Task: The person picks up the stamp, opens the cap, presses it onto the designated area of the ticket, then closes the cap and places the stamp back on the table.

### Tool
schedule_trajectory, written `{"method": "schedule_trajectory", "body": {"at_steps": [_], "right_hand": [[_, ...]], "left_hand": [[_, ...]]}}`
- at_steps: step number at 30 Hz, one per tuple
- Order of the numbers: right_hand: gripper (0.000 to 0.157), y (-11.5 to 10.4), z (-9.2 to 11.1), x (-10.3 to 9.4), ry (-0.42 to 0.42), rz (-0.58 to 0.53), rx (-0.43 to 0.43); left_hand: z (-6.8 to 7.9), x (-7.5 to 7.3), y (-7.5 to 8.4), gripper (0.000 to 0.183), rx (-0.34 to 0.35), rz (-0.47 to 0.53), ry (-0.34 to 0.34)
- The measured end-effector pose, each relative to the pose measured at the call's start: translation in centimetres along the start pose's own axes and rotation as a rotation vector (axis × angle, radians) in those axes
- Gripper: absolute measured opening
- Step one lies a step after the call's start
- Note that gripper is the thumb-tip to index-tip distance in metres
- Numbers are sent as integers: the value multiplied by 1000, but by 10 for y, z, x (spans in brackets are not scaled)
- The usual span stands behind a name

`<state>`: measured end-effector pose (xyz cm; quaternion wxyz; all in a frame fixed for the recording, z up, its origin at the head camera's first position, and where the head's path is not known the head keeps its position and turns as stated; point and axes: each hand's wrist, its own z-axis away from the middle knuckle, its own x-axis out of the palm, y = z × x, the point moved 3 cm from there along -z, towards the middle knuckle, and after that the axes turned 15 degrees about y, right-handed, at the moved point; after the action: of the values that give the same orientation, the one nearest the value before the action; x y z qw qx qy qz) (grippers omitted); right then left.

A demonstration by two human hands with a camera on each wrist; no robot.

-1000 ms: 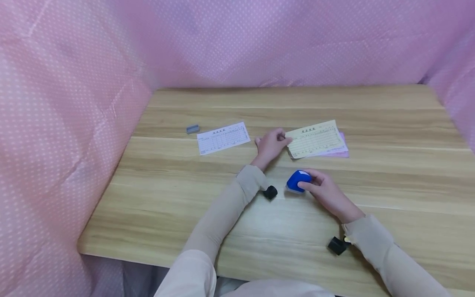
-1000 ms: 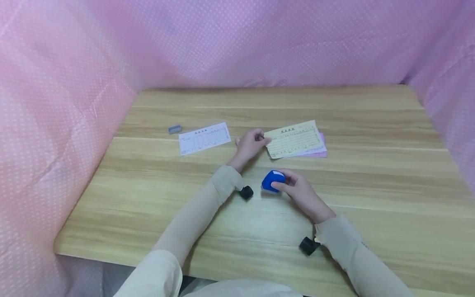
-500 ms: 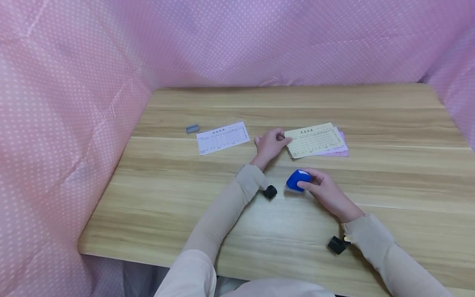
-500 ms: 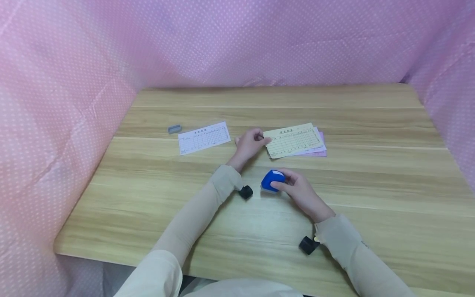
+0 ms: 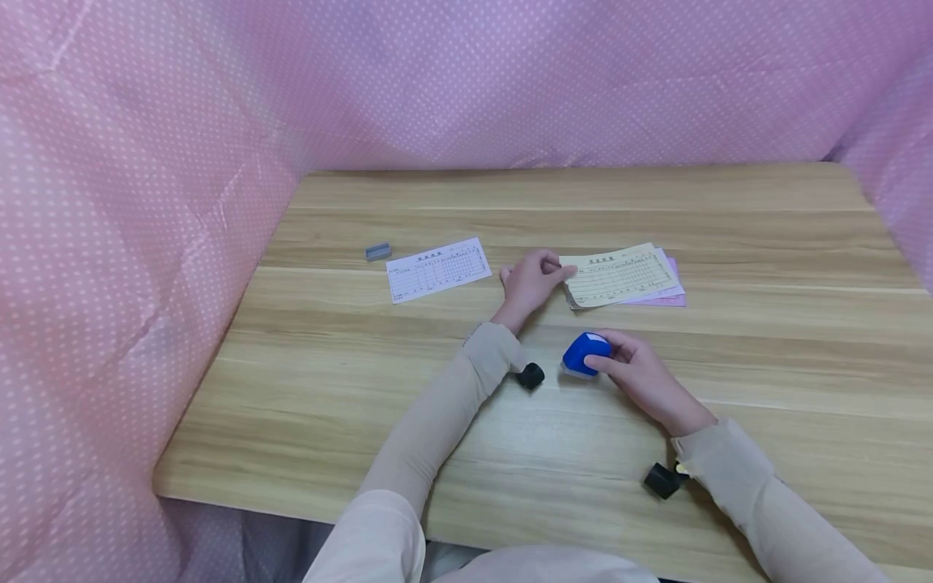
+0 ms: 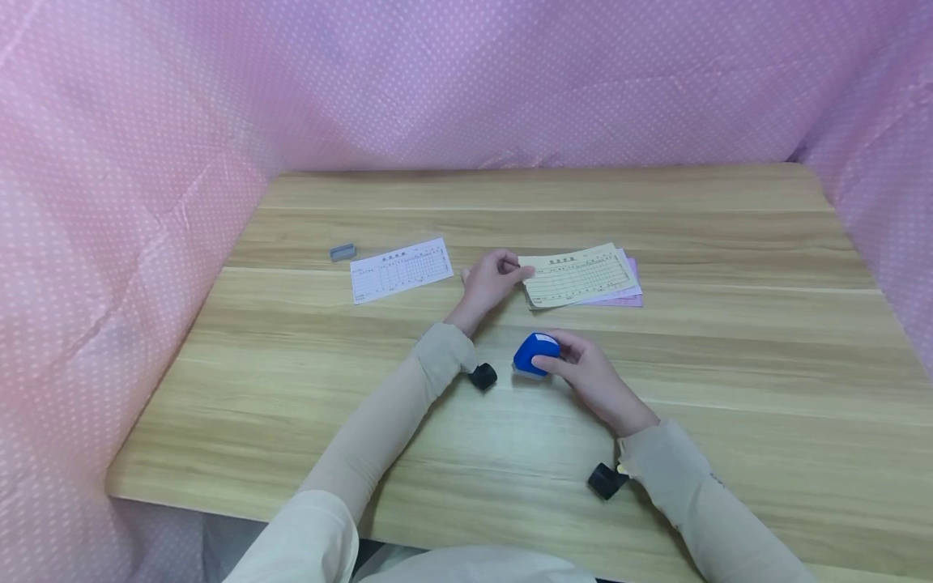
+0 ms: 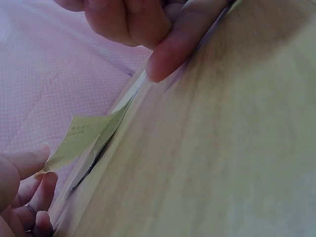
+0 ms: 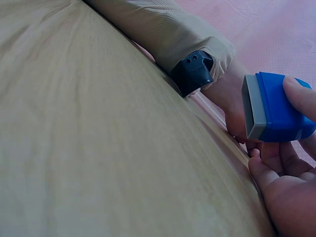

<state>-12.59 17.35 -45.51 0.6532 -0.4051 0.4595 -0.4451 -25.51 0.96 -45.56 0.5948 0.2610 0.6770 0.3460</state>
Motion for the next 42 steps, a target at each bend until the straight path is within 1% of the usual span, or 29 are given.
{"method": "schedule_trajectory", "body": {"at_steps": [6,10,14,23,27,33,39,42], "right_hand": [[53,-1,1,0,-4,-5,1],[54,0,0,-1,-4,-5,8],[54,0,0,-1,-3,-13,14],[53,1,-1,-1,-3,-8,4],[54,1,-1,-1,-3,-4,15],[54,-1,-1,0,-4,-9,2],[54,-1,0,0,-5,-30,13],[53,-1,0,0,-2,-37,11]], "left_hand": [[-1,0,-2,32,-11,22,22],[-1,0,-1,32,-14,20,23],[-1,-1,-1,28,-14,-1,19],[0,0,-1,15,-13,-11,43],[0,-3,0,16,-18,-14,49],[1,-4,-1,17,-13,-13,49],[1,-4,-2,23,-9,21,65],[0,-4,-3,22,-11,39,73]]}}
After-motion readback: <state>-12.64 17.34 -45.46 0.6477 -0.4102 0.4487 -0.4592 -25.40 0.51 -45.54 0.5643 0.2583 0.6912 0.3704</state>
